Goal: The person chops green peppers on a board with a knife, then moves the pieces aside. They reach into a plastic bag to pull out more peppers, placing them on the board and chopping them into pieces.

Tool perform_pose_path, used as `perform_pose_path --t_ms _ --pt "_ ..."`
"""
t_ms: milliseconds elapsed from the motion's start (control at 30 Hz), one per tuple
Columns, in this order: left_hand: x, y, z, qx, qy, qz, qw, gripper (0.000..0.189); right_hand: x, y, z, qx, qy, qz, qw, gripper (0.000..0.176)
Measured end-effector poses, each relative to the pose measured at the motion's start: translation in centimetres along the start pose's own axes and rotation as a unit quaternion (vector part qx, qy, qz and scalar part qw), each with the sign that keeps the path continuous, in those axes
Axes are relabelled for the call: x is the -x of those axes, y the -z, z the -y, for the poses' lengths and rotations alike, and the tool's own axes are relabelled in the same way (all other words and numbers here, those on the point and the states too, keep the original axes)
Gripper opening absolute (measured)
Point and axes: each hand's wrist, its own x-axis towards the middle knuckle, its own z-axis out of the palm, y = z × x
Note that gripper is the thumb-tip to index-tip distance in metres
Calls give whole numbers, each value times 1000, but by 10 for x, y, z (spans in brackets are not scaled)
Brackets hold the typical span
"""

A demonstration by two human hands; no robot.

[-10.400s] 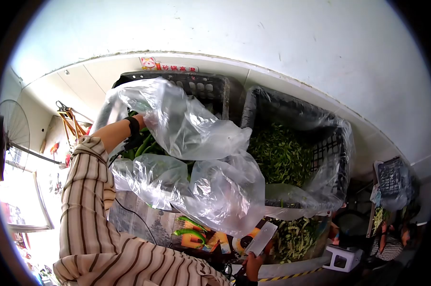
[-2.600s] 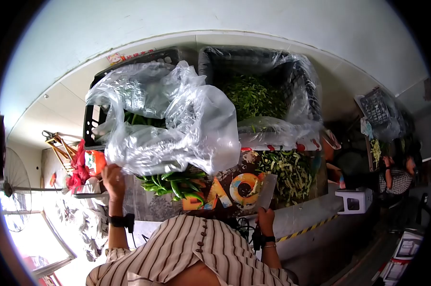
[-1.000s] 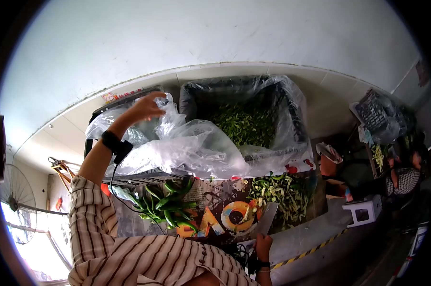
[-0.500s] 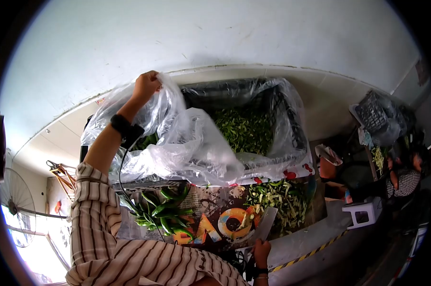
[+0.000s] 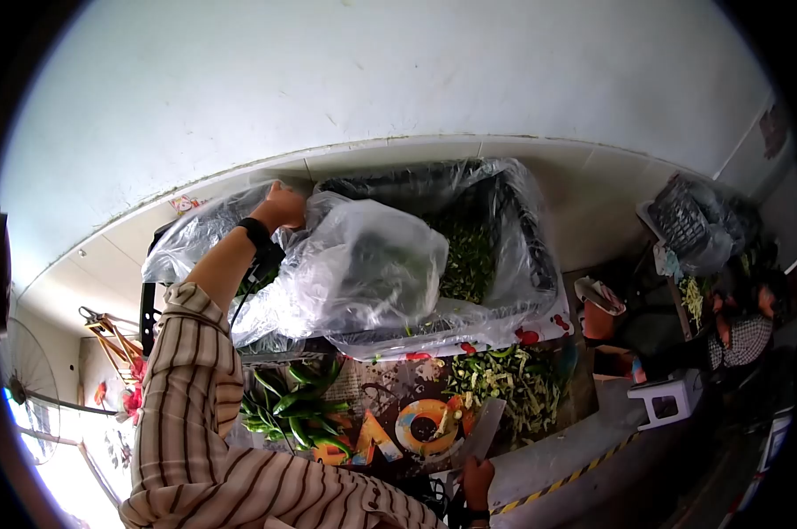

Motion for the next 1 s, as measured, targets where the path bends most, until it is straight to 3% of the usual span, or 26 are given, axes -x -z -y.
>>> perform_pose_path --t_ms 100,333,400,433,533,600,733,800,833,900,967,1000 --pt "9 9 -6 -52 -15 50 997 34 -1 -1 -1 11 2 -11 1000 30" --pt "11 -1 -2 -39 -74 30 996 25 -2 -2 1 27 30 -2 999 29" --pt "13 2 -3 -9 -56 -69 996 22 1 -1 4 32 134 25 990 27" --pt "17 3 2 40 -92 -136 986 20 3 0 4 30 124 14 992 27" --pt "21 6 11 137 -112 -158 971 23 3 0 9 51 120 38 991 27" --pt "27 5 14 292 -69 -233 925 32 5 -2 12 36 88 30 995 26" --pt "47 14 14 308 -65 -305 899 32 3 -2 2 2 62 20 998 24" --pt "60 23 10 371 -95 -363 849 34 3 -1 0 -12 73 10 997 24" --pt "70 27 6 372 -98 -362 849 34 3 0 -1 -13 71 8 997 24" --pt "99 30 -8 554 -156 -238 783 57 4 0 -2 1 75 9 997 24" --pt "131 29 -28 503 -215 -251 799 79 5 1 -2 2 74 17 997 24" --pt "137 25 -35 521 -247 -201 792 91 7 2 -1 6 77 26 997 24"
